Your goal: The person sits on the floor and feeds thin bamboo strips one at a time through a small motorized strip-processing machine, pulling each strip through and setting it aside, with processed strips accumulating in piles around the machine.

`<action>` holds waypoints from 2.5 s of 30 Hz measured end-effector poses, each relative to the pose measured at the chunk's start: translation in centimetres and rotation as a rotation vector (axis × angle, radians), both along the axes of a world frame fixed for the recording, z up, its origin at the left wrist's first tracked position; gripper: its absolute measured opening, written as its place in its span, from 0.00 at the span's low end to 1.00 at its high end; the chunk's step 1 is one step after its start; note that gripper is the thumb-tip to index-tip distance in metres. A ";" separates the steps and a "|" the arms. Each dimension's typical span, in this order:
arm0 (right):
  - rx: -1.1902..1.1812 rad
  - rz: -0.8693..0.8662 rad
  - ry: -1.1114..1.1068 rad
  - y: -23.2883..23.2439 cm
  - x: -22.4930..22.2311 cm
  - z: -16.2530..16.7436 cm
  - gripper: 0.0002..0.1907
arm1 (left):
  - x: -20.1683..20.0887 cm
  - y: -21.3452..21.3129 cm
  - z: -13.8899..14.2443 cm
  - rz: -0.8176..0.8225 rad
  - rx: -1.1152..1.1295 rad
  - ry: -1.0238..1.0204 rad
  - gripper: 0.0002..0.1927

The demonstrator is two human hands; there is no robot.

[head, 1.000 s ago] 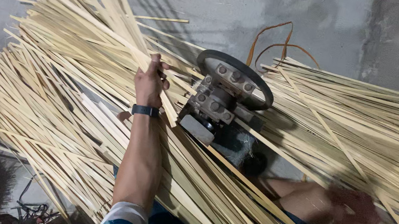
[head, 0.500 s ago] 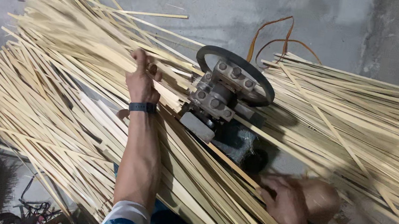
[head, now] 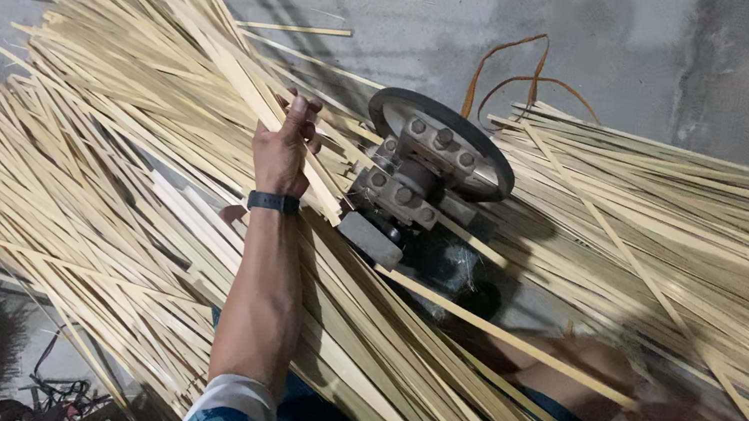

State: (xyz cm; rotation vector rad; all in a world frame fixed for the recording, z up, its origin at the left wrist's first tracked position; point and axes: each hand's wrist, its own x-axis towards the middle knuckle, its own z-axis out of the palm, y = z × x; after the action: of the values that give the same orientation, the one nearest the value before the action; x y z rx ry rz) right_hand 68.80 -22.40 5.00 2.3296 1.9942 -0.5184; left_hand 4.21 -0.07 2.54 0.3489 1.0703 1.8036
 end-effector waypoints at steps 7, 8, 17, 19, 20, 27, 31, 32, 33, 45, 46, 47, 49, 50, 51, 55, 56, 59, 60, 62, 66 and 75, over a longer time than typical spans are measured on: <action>0.040 -0.049 0.067 2.4 3.1 1.3 0.14 | -0.4 0.4 -0.7 0.050 -0.098 0.008 0.15; 0.080 0.010 0.041 3.3 2.8 1.1 0.15 | -0.5 0.6 -0.9 0.075 -0.118 -0.007 0.16; 0.296 0.319 0.174 7.1 -7.7 -1.2 0.22 | -0.9 0.9 -2.4 0.239 -0.121 -0.075 0.21; 0.499 0.388 0.147 6.5 -11.4 -1.2 0.19 | -0.9 0.9 -2.5 0.252 -0.100 -0.066 0.23; 0.600 0.423 0.132 6.3 -12.9 -1.1 0.18 | -0.9 0.9 -2.6 0.259 -0.090 -0.064 0.24; 0.099 0.379 0.474 2.7 -18.0 -3.7 0.13 | -0.3 0.8 -2.3 0.253 -0.101 0.114 0.28; 0.095 0.318 0.491 1.4 -16.7 -5.7 0.06 | 0.1 0.4 -1.8 0.147 -0.016 0.078 0.28; 0.169 0.371 0.484 1.5 -16.1 -5.8 0.07 | 0.2 0.6 -1.7 0.134 -0.012 0.060 0.26; 0.304 0.409 0.486 1.8 -15.3 -5.7 0.07 | 0.3 0.5 -1.7 0.114 -0.010 0.039 0.24; 0.086 0.040 0.030 4.1 2.2 1.5 0.13 | 0.1 1.1 -2.8 0.013 0.022 0.007 0.16; 0.112 0.101 0.011 4.0 2.8 1.7 0.13 | -0.1 1.0 -2.6 0.027 -0.015 0.012 0.17; 0.137 0.155 -0.005 3.9 3.2 1.8 0.14 | -0.2 1.0 -2.4 0.043 -0.051 0.018 0.18; 0.237 0.408 0.000 3.8 2.8 1.3 0.14 | -0.7 0.7 -1.8 0.069 -0.019 -0.078 0.18; 0.280 0.500 0.023 3.8 2.1 1.1 0.15 | -0.9 0.6 -1.5 0.083 -0.004 -0.125 0.19; 0.238 0.346 0.097 3.8 0.4 0.2 0.13 | -1.0 0.5 -1.3 0.096 0.020 -0.163 0.20; 0.262 0.150 0.171 4.5 -7.9 -1.8 0.08 | -1.3 0.1 -0.8 0.155 -0.017 -0.207 0.23; 0.350 0.208 0.141 4.6 -9.9 -1.6 0.08 | -1.4 0.0 -0.8 0.170 -0.064 -0.188 0.23; 0.648 0.349 0.163 3.9 -15.8 -0.1 0.10 | -1.3 -0.4 -0.7 0.107 -0.034 -0.087 0.23; 0.670 0.373 0.187 3.7 -17.6 0.4 0.12 | -1.2 -0.5 -0.6 0.077 -0.004 -0.058 0.22; 0.362 0.360 0.415 3.6 -20.1 1.2 0.11 | -0.7 -0.5 -0.4 0.011 0.053 0.000 0.25; -0.249 0.115 0.500 3.0 -21.9 1.3 0.10 | -0.1 -0.2 0.3 -0.032 -0.017 0.040 0.23; 0.182 0.401 0.535 0.6 -18.5 -1.6 0.06 | 0.9 -0.1 0.8 -0.090 -0.013 0.061 0.17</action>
State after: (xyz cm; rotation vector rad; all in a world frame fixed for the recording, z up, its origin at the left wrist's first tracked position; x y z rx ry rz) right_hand 50.28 -21.81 3.35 1.9211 2.7548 -1.0489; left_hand 5.08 -0.22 3.37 0.4401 1.0906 1.7151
